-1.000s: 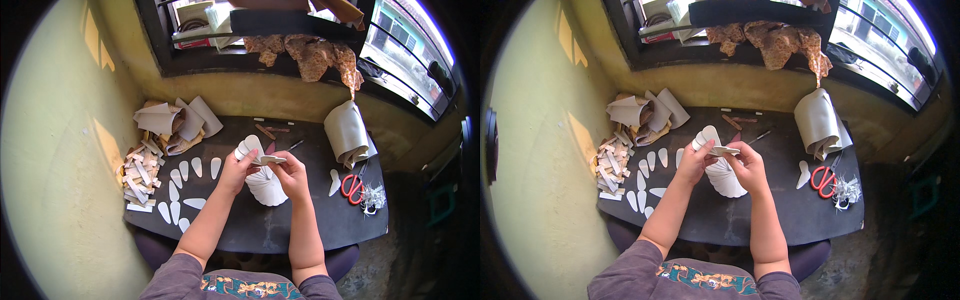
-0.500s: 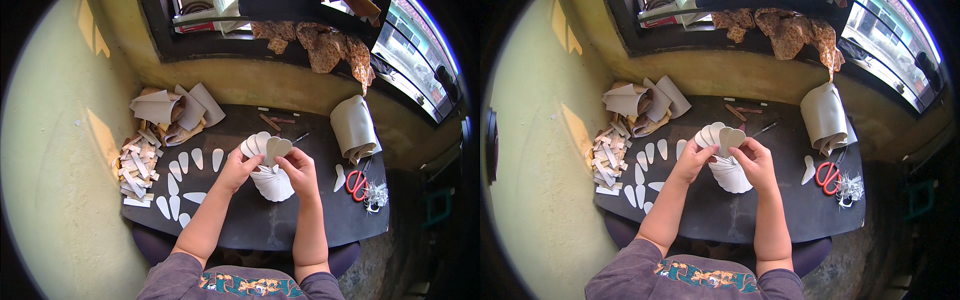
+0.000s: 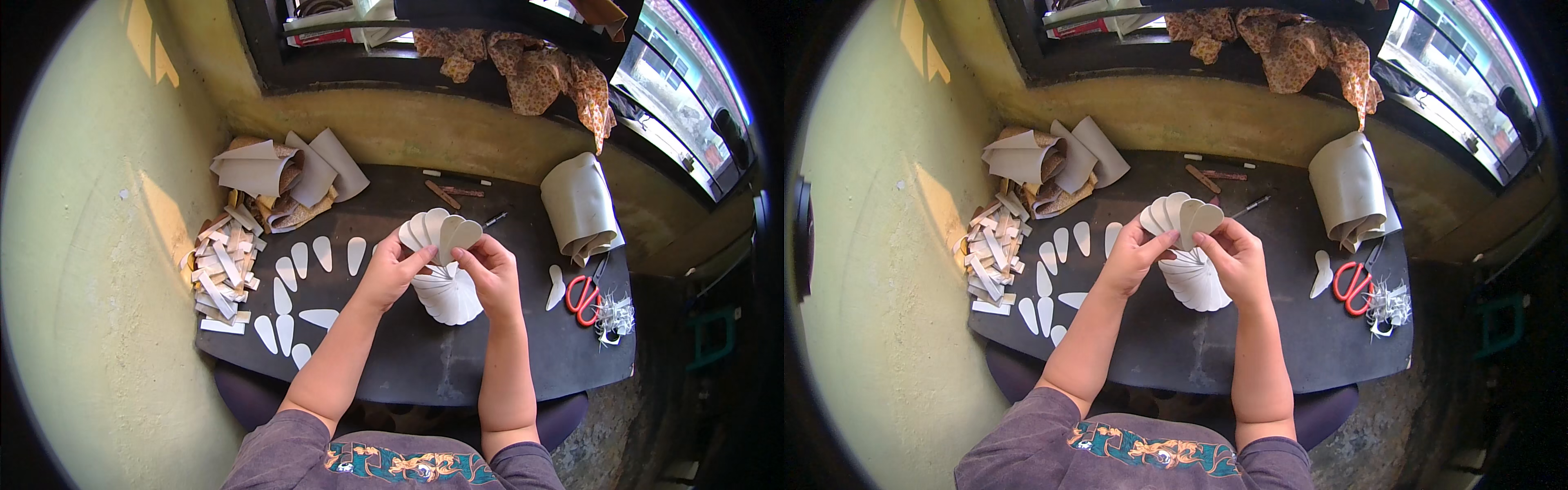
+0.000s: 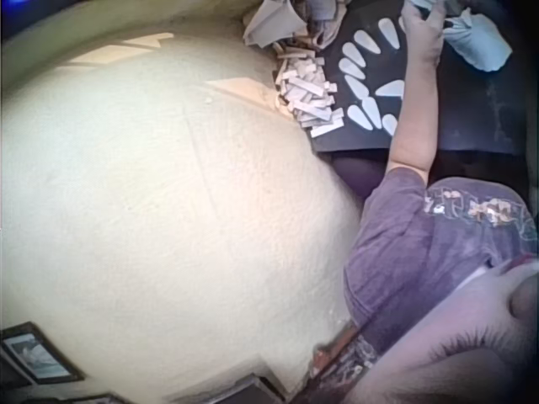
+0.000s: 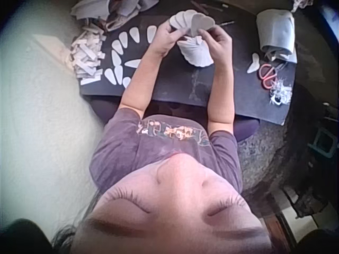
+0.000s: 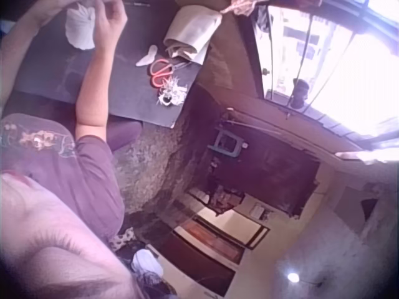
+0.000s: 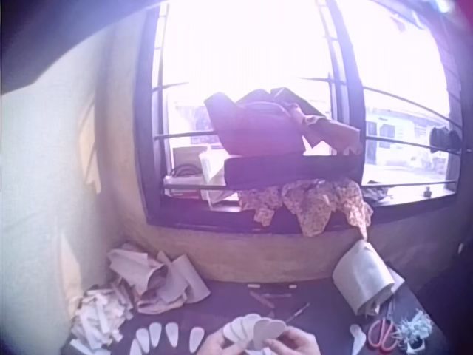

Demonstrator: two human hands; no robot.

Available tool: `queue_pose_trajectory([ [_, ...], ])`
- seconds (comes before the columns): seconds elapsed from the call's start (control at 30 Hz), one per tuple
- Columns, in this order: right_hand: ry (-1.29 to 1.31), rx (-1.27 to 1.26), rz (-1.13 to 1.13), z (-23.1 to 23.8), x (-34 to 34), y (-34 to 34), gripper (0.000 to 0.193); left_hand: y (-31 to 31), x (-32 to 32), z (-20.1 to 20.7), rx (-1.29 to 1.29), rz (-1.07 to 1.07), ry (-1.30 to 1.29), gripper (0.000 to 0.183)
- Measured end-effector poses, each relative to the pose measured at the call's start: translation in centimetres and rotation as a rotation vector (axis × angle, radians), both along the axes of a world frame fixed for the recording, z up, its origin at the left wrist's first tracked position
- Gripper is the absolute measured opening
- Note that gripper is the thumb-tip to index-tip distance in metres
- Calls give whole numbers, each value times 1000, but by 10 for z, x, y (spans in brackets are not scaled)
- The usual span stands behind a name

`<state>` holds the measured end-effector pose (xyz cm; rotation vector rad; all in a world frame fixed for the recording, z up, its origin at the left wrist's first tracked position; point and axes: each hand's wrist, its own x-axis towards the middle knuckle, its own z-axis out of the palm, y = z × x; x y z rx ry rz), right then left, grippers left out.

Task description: The person assembles white, petal-shaped paper cutouts into a fan-like structure by hand. They pick up individual cutouts from the table, align them, and press them together to form a layered, circular shape.

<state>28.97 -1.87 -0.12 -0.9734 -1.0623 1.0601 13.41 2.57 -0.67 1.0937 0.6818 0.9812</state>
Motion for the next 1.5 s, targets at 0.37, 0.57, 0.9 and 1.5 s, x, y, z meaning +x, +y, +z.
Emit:
queue_pose_trajectory([
  [0.37, -20, -14, -27, -3, 0, 1, 17, 1, 1, -3, 9, 4, -31, 33],
  [0.57, 9, -10, -44, -1, -3, 1, 17, 0, 2, -3, 12, 11, -50, 33],
  [0.9, 37, -28, -35, -1, -3, 2, 24, 0, 1, 0, -10, 1, -26, 33],
  [1.5, 15, -116, 104, -1, 3, -1, 21, 2, -3, -3, -66, -37, -46, 25],
])
